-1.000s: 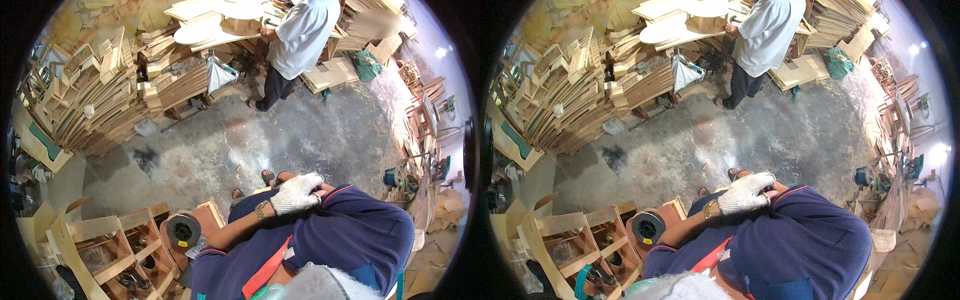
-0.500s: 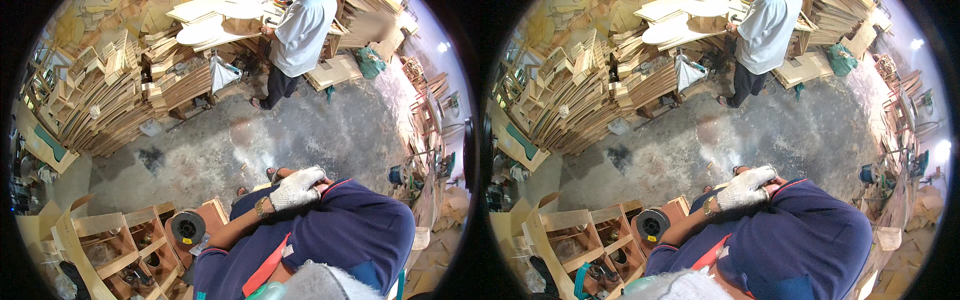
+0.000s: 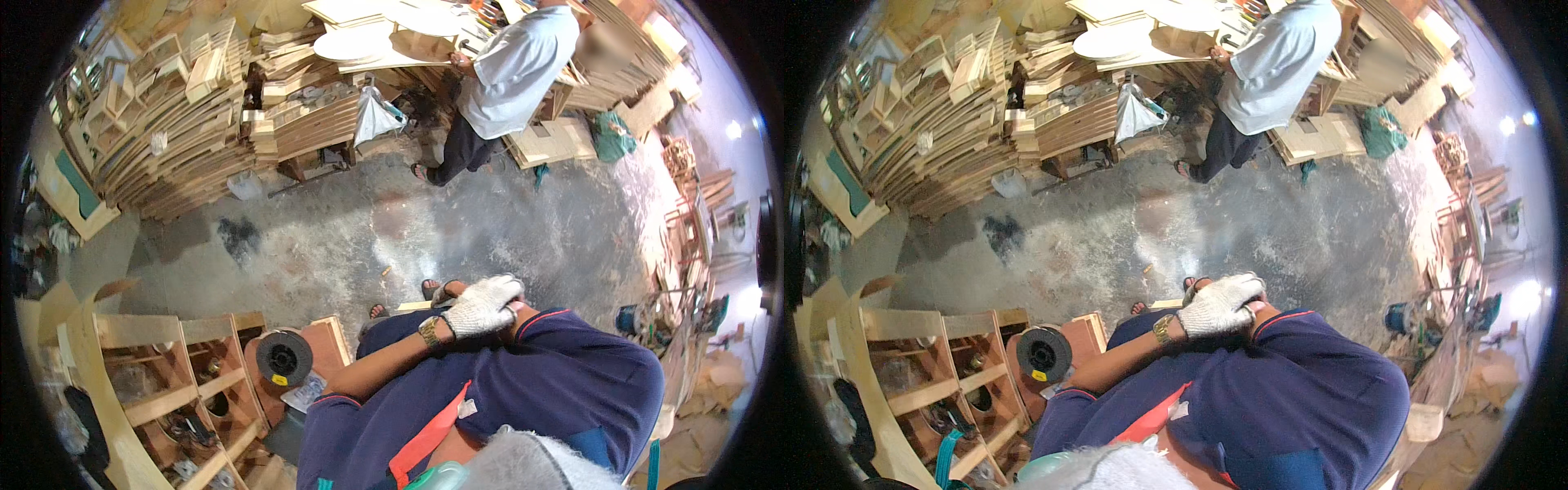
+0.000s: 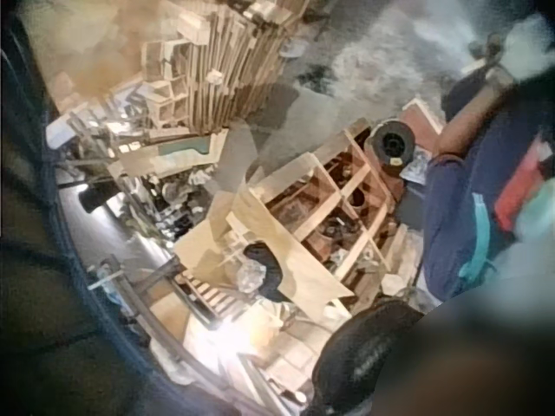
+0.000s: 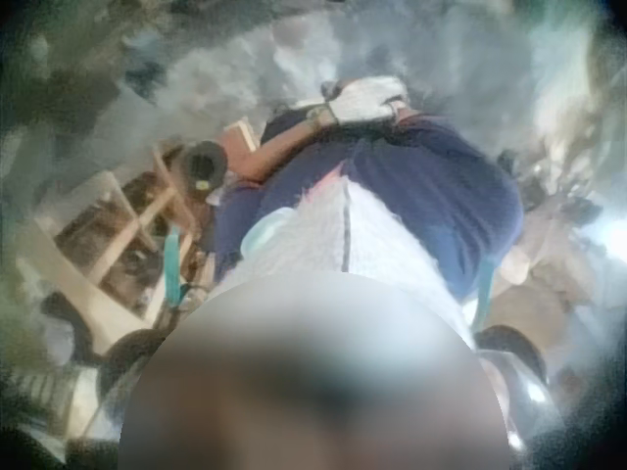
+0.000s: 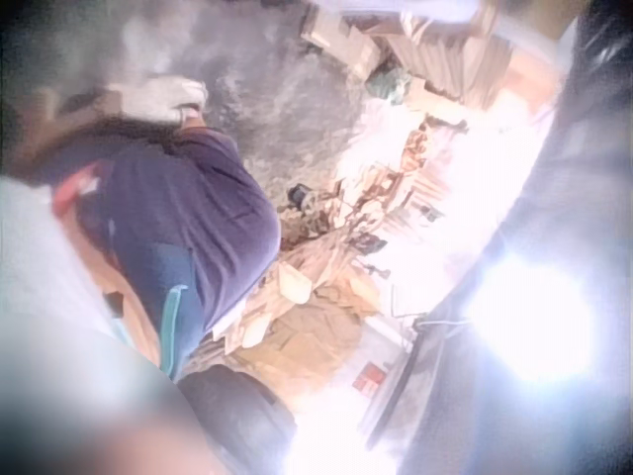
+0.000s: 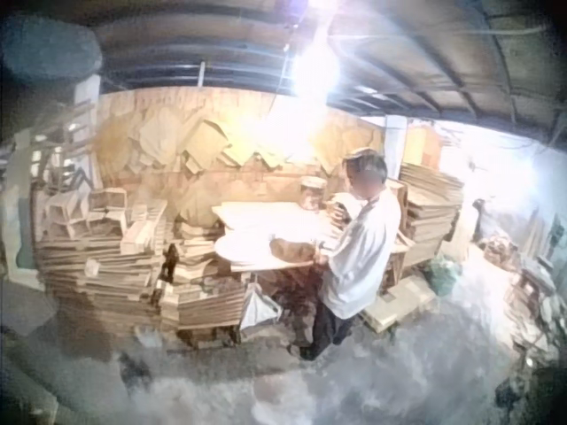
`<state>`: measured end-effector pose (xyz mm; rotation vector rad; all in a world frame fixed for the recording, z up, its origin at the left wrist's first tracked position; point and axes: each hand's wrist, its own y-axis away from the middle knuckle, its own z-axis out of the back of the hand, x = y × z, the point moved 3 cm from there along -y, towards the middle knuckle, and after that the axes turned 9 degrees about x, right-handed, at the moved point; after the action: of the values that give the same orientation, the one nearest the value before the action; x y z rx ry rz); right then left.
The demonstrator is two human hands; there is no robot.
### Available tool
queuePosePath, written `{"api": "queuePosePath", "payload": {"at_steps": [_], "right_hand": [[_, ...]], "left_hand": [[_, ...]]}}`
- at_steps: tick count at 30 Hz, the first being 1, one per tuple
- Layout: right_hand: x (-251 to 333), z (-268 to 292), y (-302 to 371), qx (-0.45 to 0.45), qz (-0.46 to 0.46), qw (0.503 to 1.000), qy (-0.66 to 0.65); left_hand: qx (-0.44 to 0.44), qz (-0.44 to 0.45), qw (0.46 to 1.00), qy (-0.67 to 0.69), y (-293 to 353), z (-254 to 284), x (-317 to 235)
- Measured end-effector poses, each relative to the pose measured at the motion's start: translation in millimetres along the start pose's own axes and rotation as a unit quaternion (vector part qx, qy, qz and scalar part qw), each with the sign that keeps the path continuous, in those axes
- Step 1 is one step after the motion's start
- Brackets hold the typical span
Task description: The person uses a pneumatic nail gun to attach curved wooden strips to larger wooden pieces on a workbench. They repeatedly position the strips, fire nails, and reposition the pieces to continue assembly.
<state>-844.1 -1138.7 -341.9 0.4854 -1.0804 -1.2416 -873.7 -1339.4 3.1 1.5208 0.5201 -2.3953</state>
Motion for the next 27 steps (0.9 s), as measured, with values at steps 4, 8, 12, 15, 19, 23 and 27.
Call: {"api": "queuePosePath", "payload": {"at_steps": [4,8,12,15,19,23,27], "right_hand": [[-7.4,5.4,4.1,0.013,0.0,1.0,0.018],[-3.1,12.0,1.2,0.018,0.008,1.0,0.019],[21.7,31.3,-21.4,0.015,0.04,0.999,0.033],[45.0,49.9,-35.2,0.024,0.066,0.996,0.047],[61.0,60.1,-34.3,0.052,0.082,0.993,0.068],[59.1,58.0,-21.8,0.088,0.082,0.989,0.088],[49.8,58.4,-6.7,0.122,0.071,0.984,0.109]], "left_hand": [[-0.037,0.136,0.985,-0.096,11.0,-6.2,34.7],[-0.09,0.054,0.985,-0.14,12.1,-12.1,21.8],[-0.092,-0.001,0.995,-0.046,6.6,-7.8,4.0],[-0.079,0.015,0.996,-0.038,1.6,-5.9,3.7],[-0.076,0.062,0.992,-0.084,-1.0,-9.9,18.6],[-0.102,0.09,0.982,-0.129,-3.2,-15.2,24.0],[-0.125,0.086,0.981,-0.123,-6.5,-14.5,15.1]]}}
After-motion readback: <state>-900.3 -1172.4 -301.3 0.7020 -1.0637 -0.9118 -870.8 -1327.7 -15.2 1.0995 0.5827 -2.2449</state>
